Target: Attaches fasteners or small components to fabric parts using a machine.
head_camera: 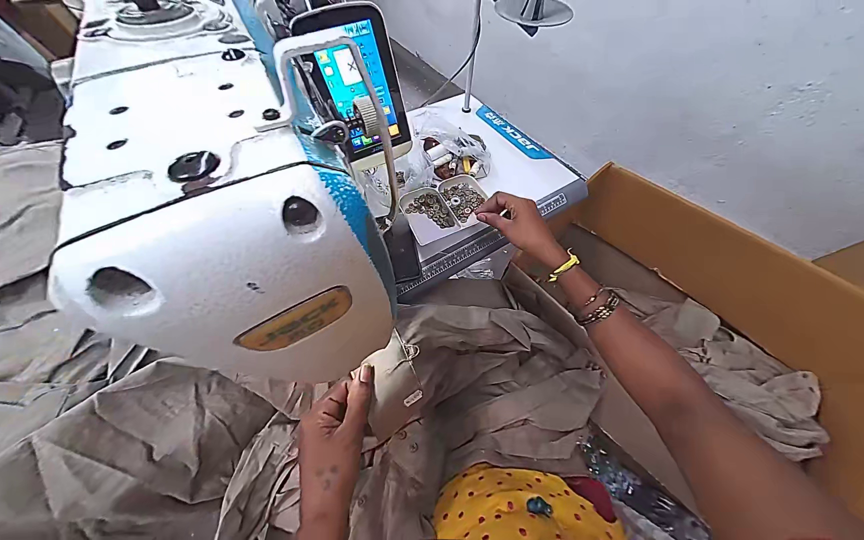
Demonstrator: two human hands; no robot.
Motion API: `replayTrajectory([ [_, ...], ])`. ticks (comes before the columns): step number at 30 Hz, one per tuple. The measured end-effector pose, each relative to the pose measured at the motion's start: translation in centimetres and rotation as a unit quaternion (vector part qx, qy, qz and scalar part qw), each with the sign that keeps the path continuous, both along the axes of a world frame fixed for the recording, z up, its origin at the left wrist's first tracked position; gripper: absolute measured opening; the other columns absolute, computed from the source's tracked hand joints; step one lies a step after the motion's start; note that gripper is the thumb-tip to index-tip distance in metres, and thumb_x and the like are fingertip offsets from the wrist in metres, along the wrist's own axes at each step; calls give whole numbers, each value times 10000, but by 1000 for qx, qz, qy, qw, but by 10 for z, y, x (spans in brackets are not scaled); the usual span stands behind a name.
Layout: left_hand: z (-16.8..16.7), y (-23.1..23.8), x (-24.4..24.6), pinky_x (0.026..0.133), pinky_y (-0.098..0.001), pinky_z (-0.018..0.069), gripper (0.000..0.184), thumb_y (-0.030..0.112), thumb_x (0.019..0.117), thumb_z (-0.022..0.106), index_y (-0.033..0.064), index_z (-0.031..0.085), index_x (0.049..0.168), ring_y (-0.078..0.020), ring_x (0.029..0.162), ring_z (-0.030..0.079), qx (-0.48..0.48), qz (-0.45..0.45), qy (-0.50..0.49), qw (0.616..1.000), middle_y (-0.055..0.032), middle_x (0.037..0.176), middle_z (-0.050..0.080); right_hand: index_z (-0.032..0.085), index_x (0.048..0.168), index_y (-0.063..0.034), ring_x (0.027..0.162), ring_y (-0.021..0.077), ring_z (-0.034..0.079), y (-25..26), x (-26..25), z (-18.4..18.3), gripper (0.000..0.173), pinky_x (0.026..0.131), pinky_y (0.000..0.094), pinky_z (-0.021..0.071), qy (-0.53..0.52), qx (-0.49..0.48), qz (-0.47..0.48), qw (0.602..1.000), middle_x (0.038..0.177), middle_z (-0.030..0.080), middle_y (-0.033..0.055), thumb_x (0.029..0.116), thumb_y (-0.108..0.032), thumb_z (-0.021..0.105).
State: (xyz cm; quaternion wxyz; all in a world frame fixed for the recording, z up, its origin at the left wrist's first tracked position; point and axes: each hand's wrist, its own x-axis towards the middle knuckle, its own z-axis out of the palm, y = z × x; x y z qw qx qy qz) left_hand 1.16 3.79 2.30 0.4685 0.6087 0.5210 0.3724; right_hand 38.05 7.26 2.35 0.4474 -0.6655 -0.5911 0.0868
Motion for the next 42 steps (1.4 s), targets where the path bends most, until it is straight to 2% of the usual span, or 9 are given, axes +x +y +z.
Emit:
replayTrajectory([
  [4, 1, -11, -2, 533, -184, 458, 321, 289, 1006, 593, 112, 616, 740, 11, 537, 538, -6, -25, 34, 999, 80, 597, 550, 716, 1016, -45, 699, 61, 611, 8, -53, 29, 127, 685, 284, 517, 135, -80, 66, 985, 829, 697, 15, 935, -141, 732],
  [8, -2, -38, -42, 619, -133, 497, 312, 288, 981, 636, 163, 637, 696, 72, 664, 570, 31, -195, -86, 977, 123, 706, 612, 708, 893, -24, 680, 108, 652, -15, -126, 41, 76, 609, 280, 553, 0, 50, 194, 980, 810, 697, 55, 858, -75, 752],
  [11, -18, -52, -62, 692, -179, 586, 27, 257, 931, 725, 245, 746, 920, 28, 753, 690, -154, -218, -242, 933, 113, 848, 741, 728, 881, -41, 771, 210, 692, -28, -166, 25, 119, 642, 302, 555, -266, 222, 217, 912, 839, 705, 113, 931, -131, 669],
  [16, -22, -53, -49, 794, -284, 616, 595, 59, 896, 711, 80, 399, 1402, -91, 873, 723, -237, -235, -248, 909, 24, 1022, 720, 731, 857, -50, 764, 204, 690, -33, -180, 25, 88, 626, 280, 542, -304, 224, 196, 905, 813, 702, 89, 900, -98, 670],
  [21, -9, -46, -38, 710, -178, 560, 350, 416, 1018, 593, 100, 725, 950, 31, 773, 654, 39, -255, -89, 962, 57, 825, 707, 644, 843, -27, 606, 2, 520, -72, -169, 19, 350, 566, 162, 417, 90, -50, 323, 941, 683, 585, 8, 1030, -322, 616],
  [24, -3, -26, -44, 776, -144, 532, 337, 409, 1053, 513, 148, 706, 963, 75, 843, 618, 139, -177, -51, 973, 108, 880, 671, 575, 761, -86, 540, -92, 408, -80, -160, 16, 357, 496, 101, 316, 272, -210, 452, 823, 618, 459, -123, 1054, -289, 560],
  [26, -2, -12, -53, 778, -161, 569, 221, 232, 1065, 508, 118, 689, 1010, 58, 838, 659, 99, -85, -73, 989, 139, 900, 696, 604, 847, -117, 608, -95, 513, -77, -152, 22, 237, 576, 108, 433, 303, -222, 372, 849, 689, 571, -151, 1044, -236, 550],
  [30, -10, -6, -69, 782, -194, 600, 211, 127, 1066, 445, 82, 648, 1101, -1, 831, 699, 14, -13, -95, 995, 104, 903, 719, 725, 924, -36, 789, 28, 681, -46, -158, 10, 94, 749, 203, 584, 50, 54, 176, 982, 857, 713, 10, 919, -130, 728],
  [42, -42, -34, -71, 735, -158, 564, 208, 277, 1057, 519, 152, 673, 996, 40, 788, 661, 10, -80, -80, 994, 139, 856, 687, 775, 851, -77, 767, 182, 684, -29, -176, 11, 78, 645, 266, 526, -287, 257, 168, 907, 820, 727, 71, 867, -97, 702],
])
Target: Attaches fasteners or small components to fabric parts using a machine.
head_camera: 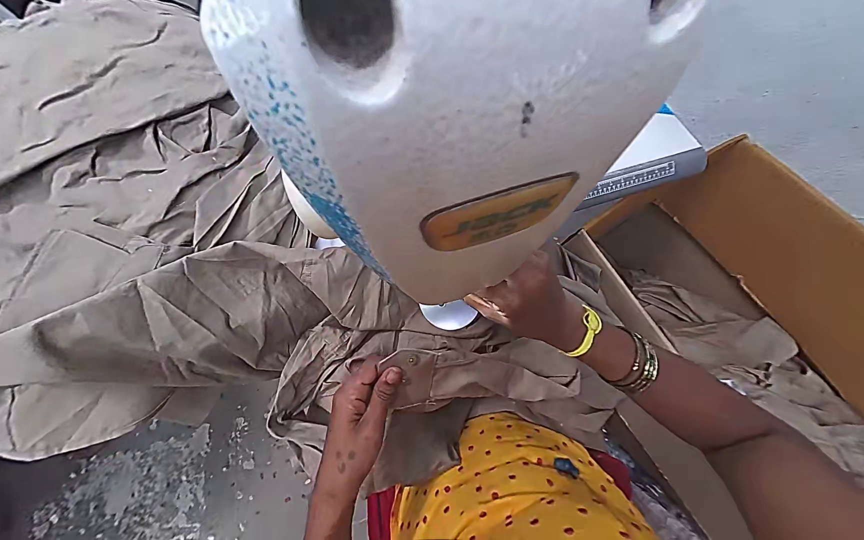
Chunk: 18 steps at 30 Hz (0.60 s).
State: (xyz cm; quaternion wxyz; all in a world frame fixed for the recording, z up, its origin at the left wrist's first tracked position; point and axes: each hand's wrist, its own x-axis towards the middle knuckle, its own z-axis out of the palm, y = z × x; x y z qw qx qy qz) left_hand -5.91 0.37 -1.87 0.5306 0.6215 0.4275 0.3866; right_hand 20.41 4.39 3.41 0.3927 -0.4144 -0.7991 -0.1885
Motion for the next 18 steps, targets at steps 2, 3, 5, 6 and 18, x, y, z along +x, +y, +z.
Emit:
replayTrajectory([
  [2, -1, 1, 2, 729, -154, 562, 211, 290, 1058, 521, 157, 668, 986, 39, 779, 658, 3, -13, -7, 1000, 135, 849, 685, 766, 861, -61, 775, 140, 654, 0, 5, 2, 117, 677, 239, 508, 64, -60, 71, 994, 812, 715, 59, 898, -144, 693],
  [3, -1, 2, 2, 731, -154, 562, 221, 311, 1059, 524, 162, 670, 987, 36, 782, 659, 7, -16, -8, 1000, 132, 851, 687, 746, 863, -30, 775, 97, 634, -1, 9, 2, 155, 702, 206, 501, 132, -118, 133, 975, 796, 701, 57, 929, -148, 669],
  [5, 0, 2, -1, 731, -149, 561, 246, 351, 1061, 521, 167, 672, 998, 35, 792, 662, 16, -20, -8, 1000, 129, 860, 690, 659, 810, -9, 707, 21, 609, -8, 18, -1, 356, 673, 172, 520, 280, -232, 229, 903, 712, 630, 29, 1047, -254, 558],
  [6, 1, 1, -1, 728, -147, 561, 248, 355, 1061, 520, 168, 672, 1005, 35, 796, 664, 18, -22, -10, 1000, 130, 867, 692, 620, 774, -44, 638, -2, 602, -10, 20, -2, 443, 614, 178, 528, 335, -266, 230, 874, 655, 604, -11, 1076, -350, 513],
  [18, 10, -2, 17, 723, -135, 548, 285, 378, 1055, 531, 129, 657, 1001, 54, 795, 641, 102, -77, 9, 992, 99, 868, 676, 550, 875, -64, 622, 27, 508, 10, -2, 13, 247, 571, 188, 413, 287, -408, 49, 865, 699, 533, -11, 867, -131, 788],
])
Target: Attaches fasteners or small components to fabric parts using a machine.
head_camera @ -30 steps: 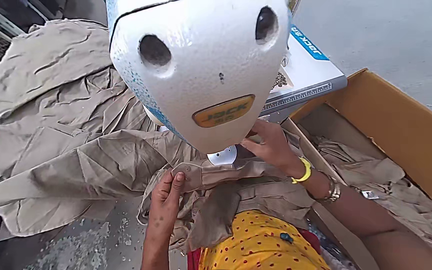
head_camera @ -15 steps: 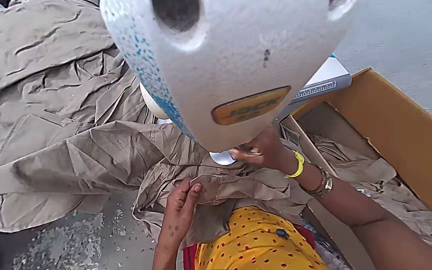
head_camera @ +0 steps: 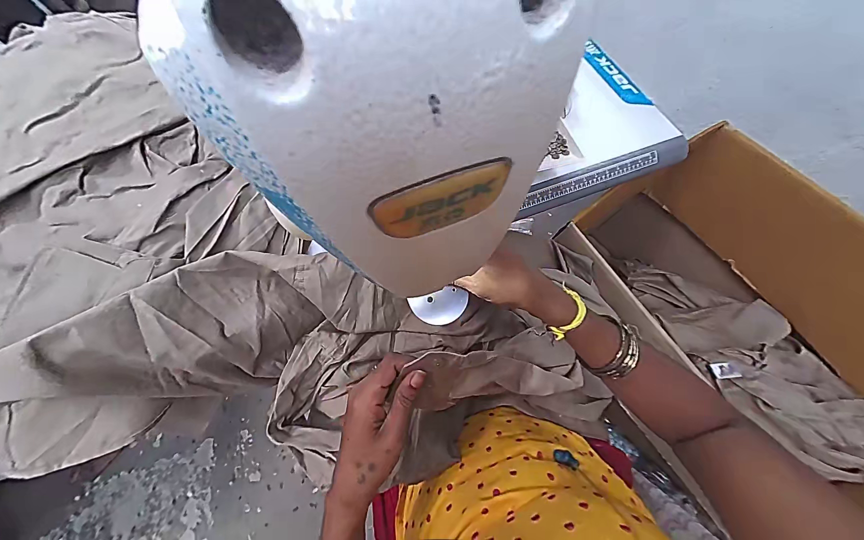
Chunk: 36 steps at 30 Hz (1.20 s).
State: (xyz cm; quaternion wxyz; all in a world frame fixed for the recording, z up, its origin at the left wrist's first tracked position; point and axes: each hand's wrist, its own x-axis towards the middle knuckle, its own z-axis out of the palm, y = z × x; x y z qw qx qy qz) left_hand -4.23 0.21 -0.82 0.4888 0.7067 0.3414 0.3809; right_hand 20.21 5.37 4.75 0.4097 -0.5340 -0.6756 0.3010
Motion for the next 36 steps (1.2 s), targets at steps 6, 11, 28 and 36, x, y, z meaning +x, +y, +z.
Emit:
replayTrajectory([
  [6, 22, -6, 12, 729, -106, 533, 318, 417, 1045, 543, 140, 683, 976, 92, 799, 626, 111, 46, -6, 993, 107, 864, 683, 670, 960, -19, 589, 63, 544, -40, -21, 7, 330, 552, 244, 464, 18, 63, 17, 998, 689, 604, 8, 960, -348, 697],
  [11, 34, 23, -17, 698, -91, 526, 147, 387, 1043, 552, 296, 650, 983, 107, 786, 619, 80, 151, -48, 984, 239, 883, 650, 557, 784, -181, 572, -116, 469, -57, 5, -1, 337, 529, 85, 385, 261, -175, 230, 921, 636, 487, -181, 1038, -402, 573],
  [28, 10, 47, -9, 575, -163, 533, 201, 140, 1058, 466, 137, 591, 900, 7, 611, 607, -113, 214, -73, 967, 101, 708, 622, 537, 943, -100, 586, 7, 499, -7, 16, -8, 147, 561, 184, 430, 129, -104, -42, 985, 683, 516, -53, 942, -61, 679],
  [36, -1, 45, -14, 603, -151, 528, 195, 173, 1056, 462, 161, 587, 907, 20, 641, 597, -105, 190, -54, 975, 118, 739, 608, 656, 1315, -44, 1482, 472, 329, 52, 107, -34, 506, 1194, 672, 226, -401, 75, -210, 889, 1509, 497, 234, 927, -358, 745],
])
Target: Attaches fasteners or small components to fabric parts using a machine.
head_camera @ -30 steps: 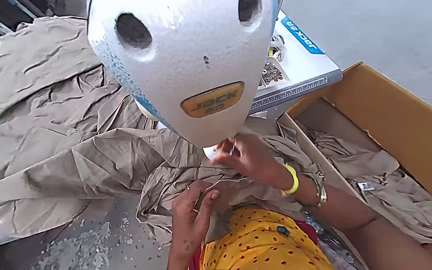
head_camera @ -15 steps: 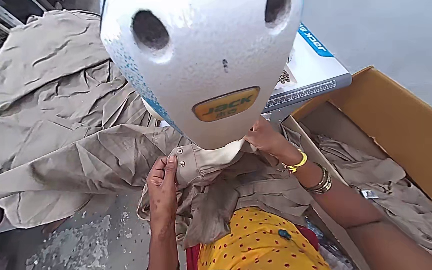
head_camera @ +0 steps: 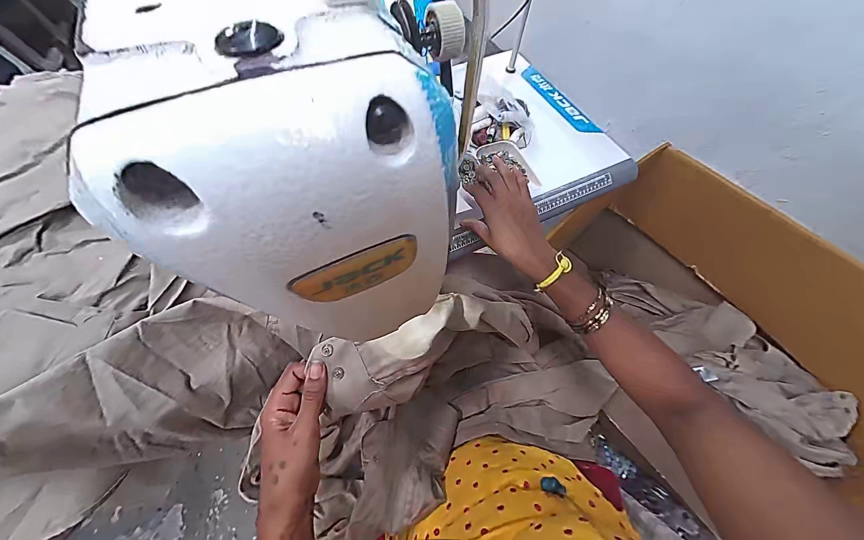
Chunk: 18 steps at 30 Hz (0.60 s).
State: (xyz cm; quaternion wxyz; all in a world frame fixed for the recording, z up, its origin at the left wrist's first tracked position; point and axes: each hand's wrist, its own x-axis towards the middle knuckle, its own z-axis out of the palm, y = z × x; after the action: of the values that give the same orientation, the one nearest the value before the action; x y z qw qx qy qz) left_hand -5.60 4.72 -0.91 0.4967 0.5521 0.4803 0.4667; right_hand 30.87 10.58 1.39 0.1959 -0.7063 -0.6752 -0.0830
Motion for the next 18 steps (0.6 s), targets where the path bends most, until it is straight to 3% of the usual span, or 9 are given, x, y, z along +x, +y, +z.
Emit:
replayTrajectory([
  [4, -5, -2, -4, 620, -169, 544, 183, 165, 1052, 470, 144, 587, 912, 5, 665, 607, 11, -4, 12, 1000, 98, 766, 612, 619, 1366, -26, 1539, 438, 234, 29, 9, -12, 587, 1199, 725, 134, -58, -28, -27, 998, 1612, 386, 202, 880, -309, 790],
  [7, -6, -4, -4, 605, -152, 522, 174, 172, 1045, 481, 151, 574, 899, 12, 639, 586, 10, -8, 23, 1000, 108, 738, 591, 631, 1319, 28, 1534, 408, 275, 30, -3, -17, 457, 1213, 673, 178, -66, -21, -17, 997, 1592, 415, 213, 931, -193, 726],
  [10, -7, -5, -3, 593, -147, 510, 179, 175, 1046, 488, 148, 581, 896, 10, 631, 583, 1, -7, 18, 1000, 103, 736, 594, 693, 1222, 4, 1493, 403, 363, 15, -16, -18, 264, 1212, 643, 223, -47, 23, 20, 998, 1500, 531, 200, 988, -93, 621],
  [13, -6, -2, -2, 610, -154, 526, 167, 170, 1048, 482, 145, 579, 915, 8, 644, 601, -17, -16, 8, 1000, 100, 743, 610, 740, 1043, -29, 1314, 421, 545, 5, -8, -16, 153, 1068, 603, 413, 36, 93, 54, 994, 1273, 676, 181, 977, -142, 660],
  [15, -3, -1, -4, 660, -185, 565, 171, 164, 1057, 463, 130, 583, 941, -11, 686, 638, -35, -25, -2, 999, 82, 768, 639, 738, 1021, -1, 1136, 399, 636, -5, -1, -6, 138, 939, 554, 508, 135, 116, 50, 983, 1137, 702, 198, 963, -113, 679],
  [18, 0, 3, -1, 724, -223, 600, 165, 220, 1056, 486, 122, 612, 1012, -31, 758, 680, -53, -34, -39, 997, 74, 834, 686, 734, 1040, -17, 837, 202, 698, -16, 5, 8, 144, 761, 373, 578, 276, 106, 28, 955, 954, 724, 124, 972, -128, 674],
])
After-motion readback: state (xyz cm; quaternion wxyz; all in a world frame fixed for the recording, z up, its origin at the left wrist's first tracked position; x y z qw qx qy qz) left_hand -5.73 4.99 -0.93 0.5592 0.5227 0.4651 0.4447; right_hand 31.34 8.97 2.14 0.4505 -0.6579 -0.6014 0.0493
